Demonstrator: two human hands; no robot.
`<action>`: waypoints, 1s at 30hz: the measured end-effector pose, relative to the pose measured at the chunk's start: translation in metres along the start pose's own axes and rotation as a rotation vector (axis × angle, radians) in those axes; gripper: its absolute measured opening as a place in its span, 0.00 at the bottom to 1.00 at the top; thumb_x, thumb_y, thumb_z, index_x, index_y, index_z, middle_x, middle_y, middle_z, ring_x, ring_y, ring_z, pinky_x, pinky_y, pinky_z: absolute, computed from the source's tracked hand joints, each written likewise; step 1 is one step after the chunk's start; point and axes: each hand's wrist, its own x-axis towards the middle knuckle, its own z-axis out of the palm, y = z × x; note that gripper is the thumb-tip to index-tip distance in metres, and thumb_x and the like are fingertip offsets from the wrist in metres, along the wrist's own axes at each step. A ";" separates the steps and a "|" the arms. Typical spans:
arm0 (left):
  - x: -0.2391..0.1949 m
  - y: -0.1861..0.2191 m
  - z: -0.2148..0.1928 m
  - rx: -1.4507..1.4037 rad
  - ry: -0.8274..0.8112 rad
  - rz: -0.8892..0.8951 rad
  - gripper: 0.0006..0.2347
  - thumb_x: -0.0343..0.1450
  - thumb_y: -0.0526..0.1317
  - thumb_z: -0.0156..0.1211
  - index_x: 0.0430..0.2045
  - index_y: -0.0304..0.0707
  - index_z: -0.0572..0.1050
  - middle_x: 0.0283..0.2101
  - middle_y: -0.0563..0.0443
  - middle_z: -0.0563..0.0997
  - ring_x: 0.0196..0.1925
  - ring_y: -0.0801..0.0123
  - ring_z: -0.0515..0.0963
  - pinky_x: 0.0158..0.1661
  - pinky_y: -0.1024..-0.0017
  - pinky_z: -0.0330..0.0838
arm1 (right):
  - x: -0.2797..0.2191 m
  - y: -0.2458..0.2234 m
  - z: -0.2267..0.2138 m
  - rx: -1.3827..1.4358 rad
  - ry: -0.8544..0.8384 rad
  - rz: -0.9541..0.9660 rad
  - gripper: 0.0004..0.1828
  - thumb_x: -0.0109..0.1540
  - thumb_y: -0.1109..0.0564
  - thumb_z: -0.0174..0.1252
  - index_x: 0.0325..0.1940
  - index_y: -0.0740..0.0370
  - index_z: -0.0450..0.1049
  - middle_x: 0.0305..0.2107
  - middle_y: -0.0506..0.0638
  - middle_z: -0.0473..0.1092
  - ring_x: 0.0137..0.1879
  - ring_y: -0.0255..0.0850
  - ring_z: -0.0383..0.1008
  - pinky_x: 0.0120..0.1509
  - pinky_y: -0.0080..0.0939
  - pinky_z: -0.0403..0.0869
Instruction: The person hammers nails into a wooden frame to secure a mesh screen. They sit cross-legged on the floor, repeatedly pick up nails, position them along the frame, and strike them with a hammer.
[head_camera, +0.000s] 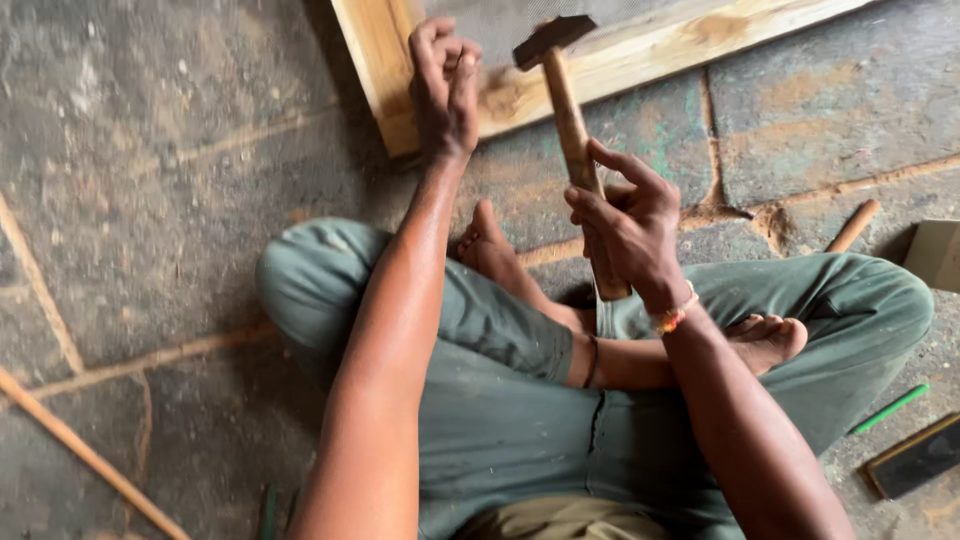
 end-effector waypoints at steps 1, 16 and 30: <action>-0.001 0.000 -0.001 -0.039 0.007 -0.040 0.19 0.77 0.47 0.54 0.58 0.35 0.63 0.39 0.48 0.80 0.40 0.70 0.78 0.45 0.70 0.75 | 0.000 0.001 0.000 0.046 -0.008 -0.054 0.27 0.66 0.62 0.67 0.69 0.64 0.70 0.32 0.53 0.80 0.34 0.34 0.82 0.34 0.34 0.80; 0.002 0.000 0.002 -0.041 0.037 0.007 0.22 0.79 0.55 0.50 0.60 0.39 0.62 0.41 0.49 0.82 0.44 0.70 0.82 0.49 0.69 0.79 | 0.000 0.007 0.005 -0.554 -0.056 -0.374 0.30 0.62 0.61 0.71 0.68 0.63 0.72 0.16 0.49 0.67 0.19 0.32 0.62 0.24 0.38 0.61; -0.011 -0.005 -0.003 -0.158 0.039 -0.085 0.23 0.80 0.57 0.50 0.59 0.38 0.64 0.38 0.47 0.80 0.40 0.67 0.78 0.47 0.68 0.76 | -0.006 0.011 0.014 -0.880 -0.028 -0.533 0.25 0.67 0.61 0.63 0.69 0.63 0.72 0.26 0.57 0.74 0.27 0.47 0.76 0.32 0.44 0.73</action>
